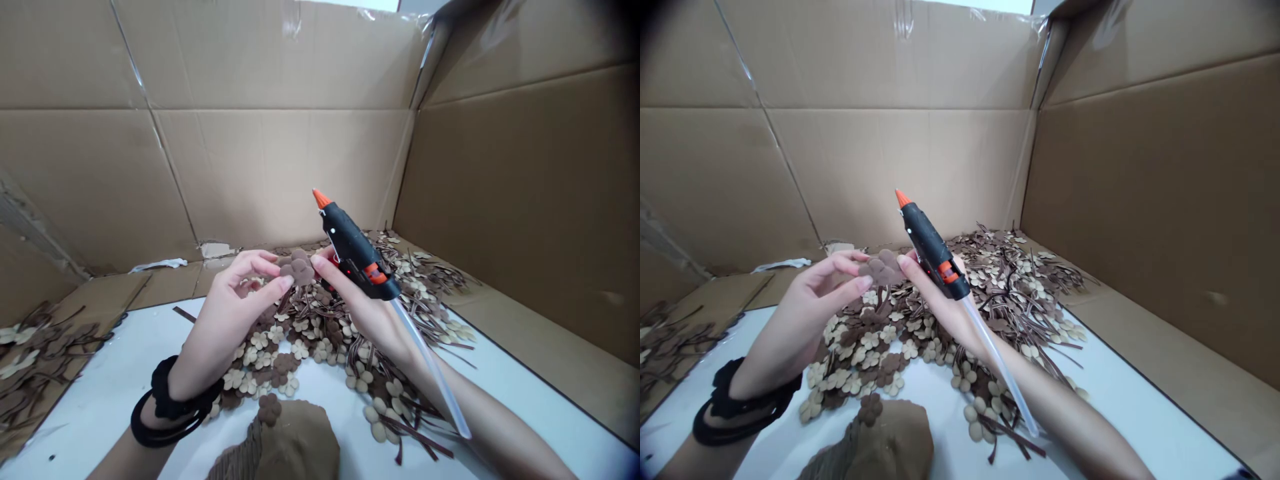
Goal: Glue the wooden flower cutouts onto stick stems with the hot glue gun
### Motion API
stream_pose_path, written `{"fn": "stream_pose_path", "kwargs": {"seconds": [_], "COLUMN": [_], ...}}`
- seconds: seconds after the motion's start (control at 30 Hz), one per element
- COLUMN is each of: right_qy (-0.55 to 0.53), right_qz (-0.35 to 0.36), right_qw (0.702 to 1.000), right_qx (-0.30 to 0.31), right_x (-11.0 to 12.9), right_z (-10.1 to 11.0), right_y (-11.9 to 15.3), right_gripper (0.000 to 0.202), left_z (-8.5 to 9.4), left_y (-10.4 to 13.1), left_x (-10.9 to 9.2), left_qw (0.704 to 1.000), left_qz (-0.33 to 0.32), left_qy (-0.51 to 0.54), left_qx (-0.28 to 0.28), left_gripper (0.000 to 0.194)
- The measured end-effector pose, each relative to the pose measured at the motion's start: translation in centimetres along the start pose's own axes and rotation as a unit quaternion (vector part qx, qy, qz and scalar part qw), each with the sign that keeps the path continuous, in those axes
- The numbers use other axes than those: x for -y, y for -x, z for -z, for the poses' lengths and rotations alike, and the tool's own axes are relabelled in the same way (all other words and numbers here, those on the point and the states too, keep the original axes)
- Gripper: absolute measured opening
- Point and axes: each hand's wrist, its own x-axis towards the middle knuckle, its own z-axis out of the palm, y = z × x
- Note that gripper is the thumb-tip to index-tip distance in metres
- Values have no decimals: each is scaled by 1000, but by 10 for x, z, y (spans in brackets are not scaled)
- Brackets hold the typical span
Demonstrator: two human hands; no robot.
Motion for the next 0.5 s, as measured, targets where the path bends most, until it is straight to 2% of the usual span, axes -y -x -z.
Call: {"fn": "stream_pose_path", "kwargs": {"seconds": [0.1,0.2,0.5], "right_qy": [-26,-43,-28], "right_qz": [0,-9,-5], "right_qw": [1000,999,1000], "right_qx": [-7,-1,-3], "right_x": [-1,1,2], "right_z": [-3,-4,-3], "right_y": [2,4,4], "right_gripper": [24,25,28], "left_z": [-9,-16,-19], "left_y": [3,4,4], "left_x": [3,6,5], "left_qw": [996,992,993], "left_qz": [43,68,77], "left_qy": [73,105,83], "left_qx": [8,-1,-39], "left_gripper": [19,21,25]}}
